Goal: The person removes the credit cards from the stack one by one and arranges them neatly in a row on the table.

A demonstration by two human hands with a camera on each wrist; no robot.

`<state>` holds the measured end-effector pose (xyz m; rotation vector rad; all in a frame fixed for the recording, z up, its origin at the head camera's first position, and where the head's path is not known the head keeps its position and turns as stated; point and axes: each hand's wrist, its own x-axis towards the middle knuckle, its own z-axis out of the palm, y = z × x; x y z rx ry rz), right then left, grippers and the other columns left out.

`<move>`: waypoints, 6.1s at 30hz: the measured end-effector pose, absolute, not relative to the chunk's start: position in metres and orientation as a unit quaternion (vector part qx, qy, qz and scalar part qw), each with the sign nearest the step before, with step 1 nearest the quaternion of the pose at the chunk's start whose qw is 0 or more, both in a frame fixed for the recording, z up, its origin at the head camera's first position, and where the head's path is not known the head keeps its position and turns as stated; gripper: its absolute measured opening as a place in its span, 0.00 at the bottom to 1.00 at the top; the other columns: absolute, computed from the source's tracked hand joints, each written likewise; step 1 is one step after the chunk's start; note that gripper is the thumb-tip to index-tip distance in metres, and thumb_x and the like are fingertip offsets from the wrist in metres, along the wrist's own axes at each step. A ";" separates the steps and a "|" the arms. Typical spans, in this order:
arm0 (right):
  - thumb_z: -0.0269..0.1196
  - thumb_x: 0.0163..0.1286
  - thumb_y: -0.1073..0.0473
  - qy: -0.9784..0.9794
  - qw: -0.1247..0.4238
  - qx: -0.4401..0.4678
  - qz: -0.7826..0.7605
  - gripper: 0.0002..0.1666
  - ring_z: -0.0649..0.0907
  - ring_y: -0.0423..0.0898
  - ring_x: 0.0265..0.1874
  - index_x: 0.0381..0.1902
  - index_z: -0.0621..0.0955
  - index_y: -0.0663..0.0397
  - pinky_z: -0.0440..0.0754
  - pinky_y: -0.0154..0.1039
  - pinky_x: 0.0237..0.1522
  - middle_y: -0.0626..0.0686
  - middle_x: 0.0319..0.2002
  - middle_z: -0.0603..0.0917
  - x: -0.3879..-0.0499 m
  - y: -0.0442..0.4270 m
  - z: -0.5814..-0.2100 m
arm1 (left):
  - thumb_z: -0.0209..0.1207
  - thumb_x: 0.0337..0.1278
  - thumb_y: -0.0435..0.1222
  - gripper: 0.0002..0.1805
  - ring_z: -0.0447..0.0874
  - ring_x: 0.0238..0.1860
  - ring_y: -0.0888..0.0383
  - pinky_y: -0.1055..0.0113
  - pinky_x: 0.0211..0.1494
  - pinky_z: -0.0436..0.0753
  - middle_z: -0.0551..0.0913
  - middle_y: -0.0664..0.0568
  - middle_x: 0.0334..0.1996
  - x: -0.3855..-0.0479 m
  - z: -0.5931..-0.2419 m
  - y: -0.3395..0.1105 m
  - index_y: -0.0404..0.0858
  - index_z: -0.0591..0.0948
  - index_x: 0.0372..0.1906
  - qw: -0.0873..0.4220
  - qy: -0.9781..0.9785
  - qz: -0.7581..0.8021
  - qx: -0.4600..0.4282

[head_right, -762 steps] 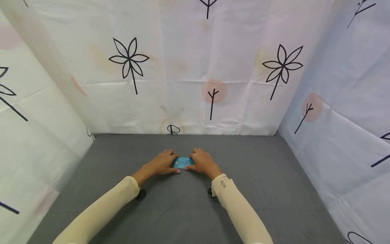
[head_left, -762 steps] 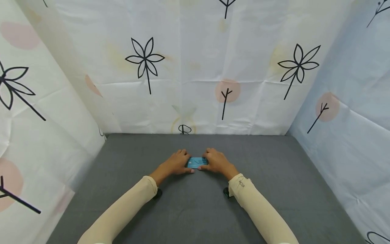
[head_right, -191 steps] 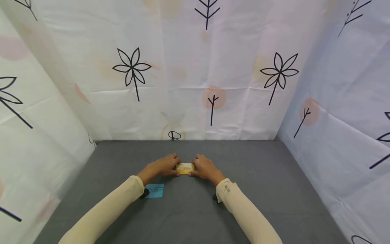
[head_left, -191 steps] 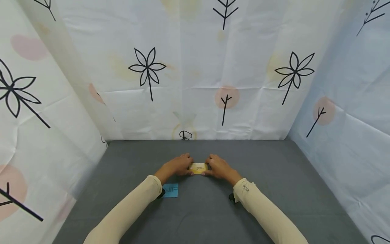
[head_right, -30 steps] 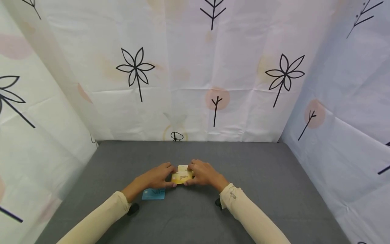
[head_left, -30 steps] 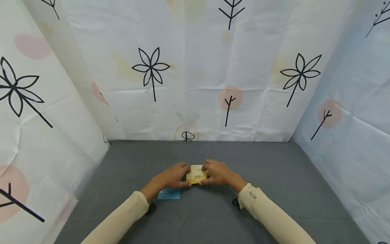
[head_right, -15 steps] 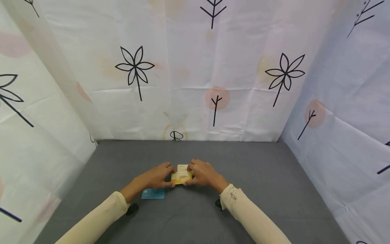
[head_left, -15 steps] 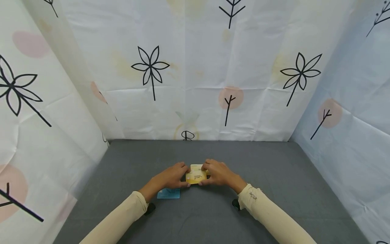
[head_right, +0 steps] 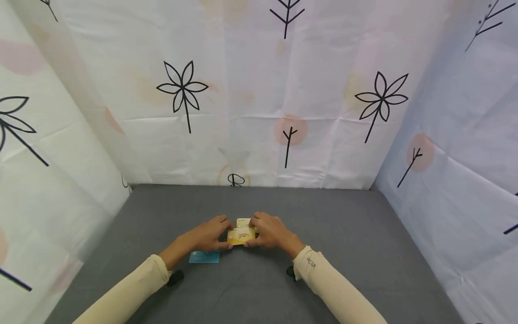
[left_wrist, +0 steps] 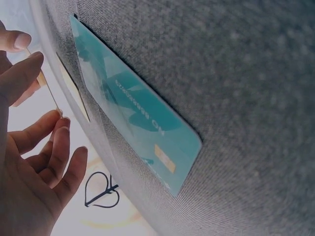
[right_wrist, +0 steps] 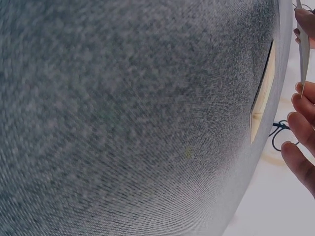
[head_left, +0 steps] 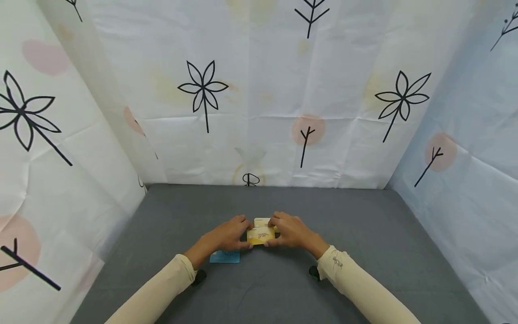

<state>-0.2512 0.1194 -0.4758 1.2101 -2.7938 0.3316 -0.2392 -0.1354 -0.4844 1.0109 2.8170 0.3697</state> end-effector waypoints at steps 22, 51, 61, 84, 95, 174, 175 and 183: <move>0.70 0.57 0.29 -0.916 0.048 0.385 0.102 0.32 0.75 0.36 0.31 0.48 0.86 0.46 0.74 0.33 0.30 0.44 0.38 0.79 -0.241 0.121 -0.476 | 0.67 0.61 0.54 0.28 0.74 0.45 0.58 0.61 0.47 0.79 0.75 0.52 0.48 -0.231 -0.481 -0.135 0.41 0.78 0.58 0.063 0.932 0.110 0.340; 0.70 0.61 0.34 -0.902 0.027 0.414 0.120 0.29 0.76 0.38 0.34 0.50 0.84 0.48 0.74 0.32 0.30 0.46 0.42 0.79 -0.232 0.126 -0.480 | 0.66 0.58 0.59 0.29 0.73 0.42 0.63 0.64 0.46 0.79 0.76 0.56 0.46 -0.220 -0.480 -0.135 0.44 0.80 0.56 0.067 0.932 0.101 0.341; 0.70 0.60 0.33 -0.905 0.035 0.407 0.114 0.30 0.77 0.37 0.34 0.49 0.84 0.46 0.75 0.32 0.30 0.46 0.42 0.80 -0.229 0.125 -0.478 | 0.68 0.55 0.59 0.30 0.74 0.43 0.62 0.63 0.47 0.79 0.77 0.56 0.46 -0.222 -0.476 -0.135 0.44 0.80 0.55 0.067 0.934 0.092 0.338; 0.70 0.58 0.31 -0.912 0.032 0.393 0.115 0.30 0.78 0.36 0.34 0.47 0.85 0.45 0.75 0.32 0.30 0.43 0.40 0.79 -0.222 0.121 -0.483 | 0.68 0.57 0.57 0.28 0.73 0.43 0.62 0.63 0.46 0.79 0.76 0.56 0.47 -0.218 -0.478 -0.137 0.45 0.80 0.55 0.084 0.933 0.084 0.339; 0.70 0.58 0.31 -0.911 0.035 0.393 0.120 0.29 0.76 0.35 0.32 0.47 0.85 0.44 0.74 0.32 0.30 0.44 0.40 0.78 -0.220 0.121 -0.483 | 0.68 0.58 0.55 0.27 0.73 0.45 0.61 0.62 0.48 0.79 0.76 0.54 0.50 -0.217 -0.480 -0.139 0.45 0.79 0.56 0.081 0.931 0.090 0.345; 0.69 0.57 0.29 -0.913 0.024 0.397 0.090 0.30 0.67 0.34 0.25 0.45 0.84 0.43 0.63 0.31 0.23 0.41 0.33 0.73 -0.219 0.115 -0.493 | 0.70 0.56 0.54 0.24 0.73 0.42 0.61 0.62 0.50 0.77 0.79 0.56 0.44 -0.214 -0.485 -0.137 0.45 0.82 0.52 0.090 0.929 0.067 0.354; 0.70 0.57 0.29 -0.913 0.024 0.397 0.090 0.30 0.67 0.34 0.25 0.45 0.84 0.43 0.63 0.31 0.23 0.41 0.33 0.73 -0.219 0.115 -0.493 | 0.70 0.56 0.54 0.24 0.73 0.42 0.62 0.62 0.50 0.77 0.79 0.57 0.43 -0.215 -0.486 -0.137 0.45 0.82 0.52 0.089 0.929 0.067 0.354; 0.70 0.57 0.29 -0.911 0.022 0.401 0.091 0.30 0.66 0.34 0.24 0.45 0.84 0.44 0.62 0.31 0.22 0.41 0.33 0.73 -0.218 0.114 -0.493 | 0.70 0.55 0.55 0.24 0.71 0.41 0.61 0.61 0.50 0.76 0.78 0.57 0.43 -0.215 -0.486 -0.137 0.45 0.81 0.51 0.093 0.929 0.061 0.354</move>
